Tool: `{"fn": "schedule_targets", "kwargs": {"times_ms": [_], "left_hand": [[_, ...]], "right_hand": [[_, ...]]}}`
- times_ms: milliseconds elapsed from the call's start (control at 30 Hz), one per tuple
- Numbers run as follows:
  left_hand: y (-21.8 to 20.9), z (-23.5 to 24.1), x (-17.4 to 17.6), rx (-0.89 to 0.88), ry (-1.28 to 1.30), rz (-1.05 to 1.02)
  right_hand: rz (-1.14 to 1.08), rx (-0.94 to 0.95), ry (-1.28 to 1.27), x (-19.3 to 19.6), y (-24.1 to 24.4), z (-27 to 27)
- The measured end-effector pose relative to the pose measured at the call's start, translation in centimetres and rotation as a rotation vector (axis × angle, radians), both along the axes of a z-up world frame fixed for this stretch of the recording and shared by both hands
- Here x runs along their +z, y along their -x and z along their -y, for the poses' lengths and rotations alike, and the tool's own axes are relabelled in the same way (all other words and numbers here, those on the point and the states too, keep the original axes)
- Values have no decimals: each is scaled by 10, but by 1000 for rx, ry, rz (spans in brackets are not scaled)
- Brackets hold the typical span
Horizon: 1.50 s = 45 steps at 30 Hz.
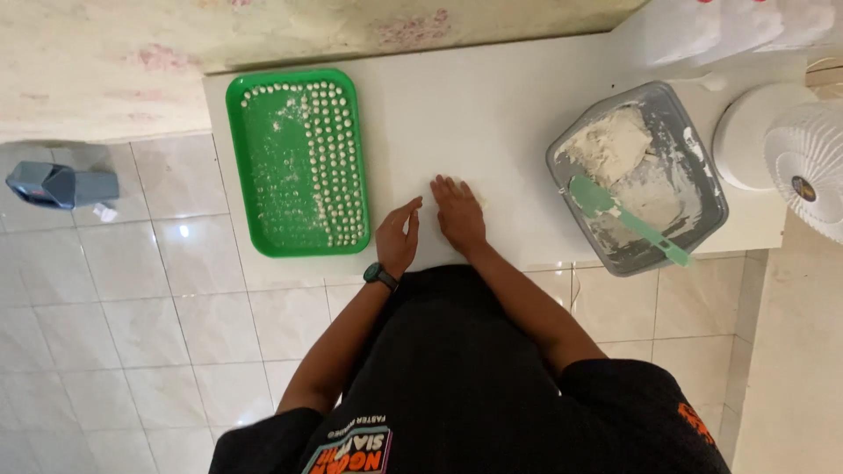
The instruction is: Pinching off small pieces of dough and rolling them into tiny balls to place on a tray.
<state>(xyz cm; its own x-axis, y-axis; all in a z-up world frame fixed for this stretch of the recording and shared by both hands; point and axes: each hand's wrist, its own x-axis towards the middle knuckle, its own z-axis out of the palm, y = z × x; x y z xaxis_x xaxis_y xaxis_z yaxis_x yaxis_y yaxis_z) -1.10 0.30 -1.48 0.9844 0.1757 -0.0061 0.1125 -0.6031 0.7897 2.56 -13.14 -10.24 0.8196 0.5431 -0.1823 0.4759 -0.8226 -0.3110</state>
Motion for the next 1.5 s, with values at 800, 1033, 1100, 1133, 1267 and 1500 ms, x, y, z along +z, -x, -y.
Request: {"fn": "schedule_targets", "kwargs": {"times_ms": [800, 1033, 1100, 1133, 1267, 1500], "left_hand": [[-17, 9, 13, 141, 174, -121], [-6, -3, 7, 187, 182, -125], [3, -6, -1, 209, 170, -121], [4, -7, -3, 214, 169, -127], [11, -7, -7, 223, 174, -138], [2, -5, 4, 207, 250, -156]], "right_hand": [[90, 205, -487, 78, -71, 9], [162, 321, -446, -4, -74, -3], [584, 268, -539, -25, -70, -8], [576, 270, -541, -28, -72, -10], [678, 256, -390, -58, -73, -15], [-177, -49, -280, 54, -102, -20]]}}
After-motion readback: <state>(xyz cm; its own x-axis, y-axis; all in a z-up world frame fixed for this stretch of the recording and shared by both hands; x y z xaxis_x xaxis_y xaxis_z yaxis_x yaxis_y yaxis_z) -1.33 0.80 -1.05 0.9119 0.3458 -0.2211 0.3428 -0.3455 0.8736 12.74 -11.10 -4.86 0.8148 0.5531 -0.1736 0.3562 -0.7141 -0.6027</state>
